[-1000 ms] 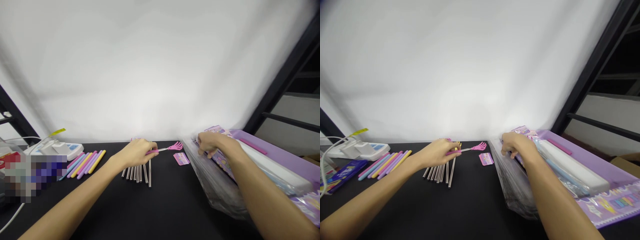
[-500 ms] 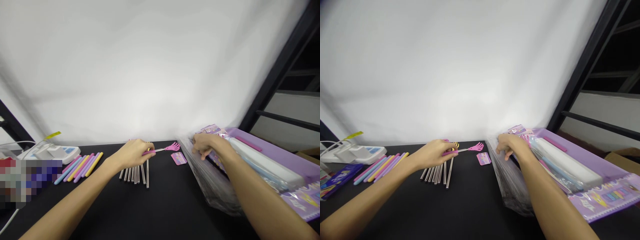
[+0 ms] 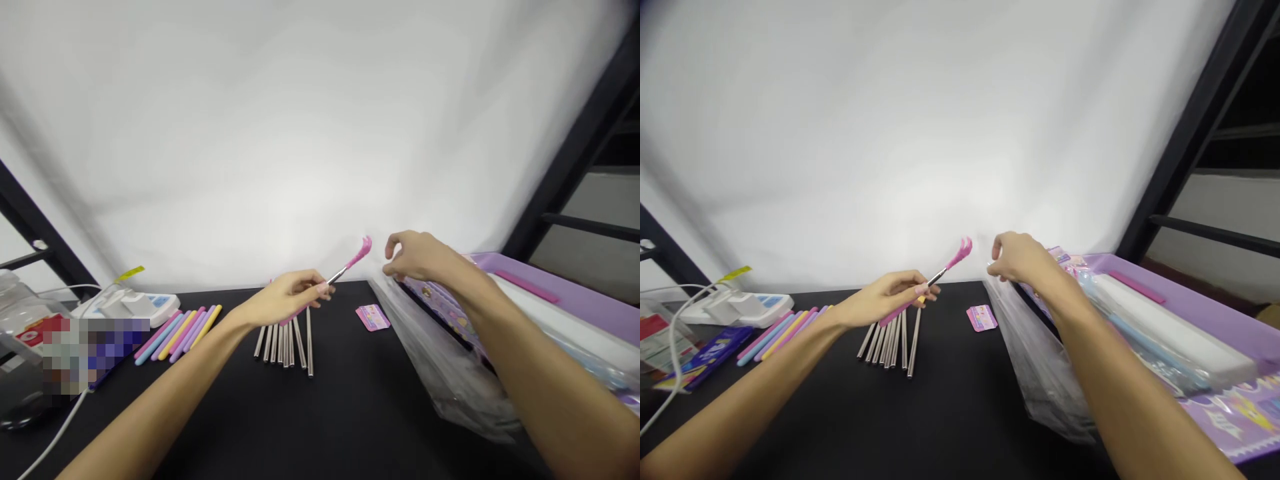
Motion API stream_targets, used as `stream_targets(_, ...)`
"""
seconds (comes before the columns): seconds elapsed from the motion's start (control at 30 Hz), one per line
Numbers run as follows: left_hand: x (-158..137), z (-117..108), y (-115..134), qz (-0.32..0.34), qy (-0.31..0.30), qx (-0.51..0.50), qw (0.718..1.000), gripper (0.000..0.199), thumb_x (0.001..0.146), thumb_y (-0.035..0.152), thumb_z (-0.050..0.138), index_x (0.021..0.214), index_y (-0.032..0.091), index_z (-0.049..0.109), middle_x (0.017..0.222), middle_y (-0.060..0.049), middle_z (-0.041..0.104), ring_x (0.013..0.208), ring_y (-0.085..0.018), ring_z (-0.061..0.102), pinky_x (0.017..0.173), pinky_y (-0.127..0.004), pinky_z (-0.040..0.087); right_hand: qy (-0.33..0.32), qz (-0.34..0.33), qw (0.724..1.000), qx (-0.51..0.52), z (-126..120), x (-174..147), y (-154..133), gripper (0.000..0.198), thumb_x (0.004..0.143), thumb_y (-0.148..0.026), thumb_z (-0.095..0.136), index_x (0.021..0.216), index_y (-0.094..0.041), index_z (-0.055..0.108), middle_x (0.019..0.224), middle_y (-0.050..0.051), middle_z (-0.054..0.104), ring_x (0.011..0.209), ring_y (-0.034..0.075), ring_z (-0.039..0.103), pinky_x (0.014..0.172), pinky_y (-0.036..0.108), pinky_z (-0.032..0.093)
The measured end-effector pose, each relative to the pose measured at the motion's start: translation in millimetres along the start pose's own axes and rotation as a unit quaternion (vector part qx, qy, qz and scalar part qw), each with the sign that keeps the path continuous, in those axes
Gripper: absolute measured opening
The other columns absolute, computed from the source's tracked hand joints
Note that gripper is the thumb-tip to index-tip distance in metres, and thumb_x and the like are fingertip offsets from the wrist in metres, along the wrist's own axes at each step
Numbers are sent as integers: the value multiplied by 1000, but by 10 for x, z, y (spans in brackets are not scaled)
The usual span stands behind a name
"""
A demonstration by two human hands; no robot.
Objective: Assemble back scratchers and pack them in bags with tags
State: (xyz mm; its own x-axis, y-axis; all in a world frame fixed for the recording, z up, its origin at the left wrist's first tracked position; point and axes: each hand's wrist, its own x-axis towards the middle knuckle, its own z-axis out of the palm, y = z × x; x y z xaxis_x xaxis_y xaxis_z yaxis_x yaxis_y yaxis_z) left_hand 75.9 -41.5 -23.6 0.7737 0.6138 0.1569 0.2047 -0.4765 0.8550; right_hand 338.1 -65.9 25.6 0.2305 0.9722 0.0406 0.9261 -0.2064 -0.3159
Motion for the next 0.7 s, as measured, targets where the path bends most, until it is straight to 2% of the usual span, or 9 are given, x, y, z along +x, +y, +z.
stream_targets(0.07,12,18,23,13,5,-88,996,32,94,45,53,102,16,63,110,-8,64,113,-19,58,94,-34,51,-7,-80,986,143,44,-43,-123,19,66,-22,71,83,-19,62,65,2,71,65,19,66,56,26,45)
stream_targets(0.13,19,42,33,16,-6,-114,993,33,92,45,56,104,16,66,103,-7,65,110,-20,60,98,-37,50,-41,-149,944,290,132,-90,-252,18,67,-26,74,77,-18,61,70,4,71,70,18,67,59,25,48)
stream_targets(0.23,28,66,17,13,-23,-94,995,34,90,46,59,103,16,71,93,-6,68,100,-19,63,101,-40,47,-119,-175,870,444,255,-152,-395,22,67,-27,78,80,-18,62,79,5,73,79,19,68,70,28,53)
stream_targets(0.33,40,54,-24,7,14,-96,995,35,88,46,62,101,16,73,99,-8,71,101,-20,64,99,-40,47,-194,-187,828,491,294,-183,-431,28,70,-26,78,94,-17,67,87,6,73,85,20,69,82,34,55)
stream_targets(0.5,49,3,-82,-21,74,-96,992,34,82,45,69,95,14,77,91,-9,74,95,-21,65,95,-38,47,-236,-240,804,491,281,-173,-387,31,73,-28,78,99,-14,72,101,9,73,100,22,67,98,39,49)
stream_targets(0.7,73,28,-96,-44,120,-146,981,37,73,46,77,85,11,77,86,-9,72,87,-19,65,89,-35,49,-194,-259,829,456,372,-113,-403,33,75,-42,77,95,-16,76,104,9,74,107,24,64,103,41,46)
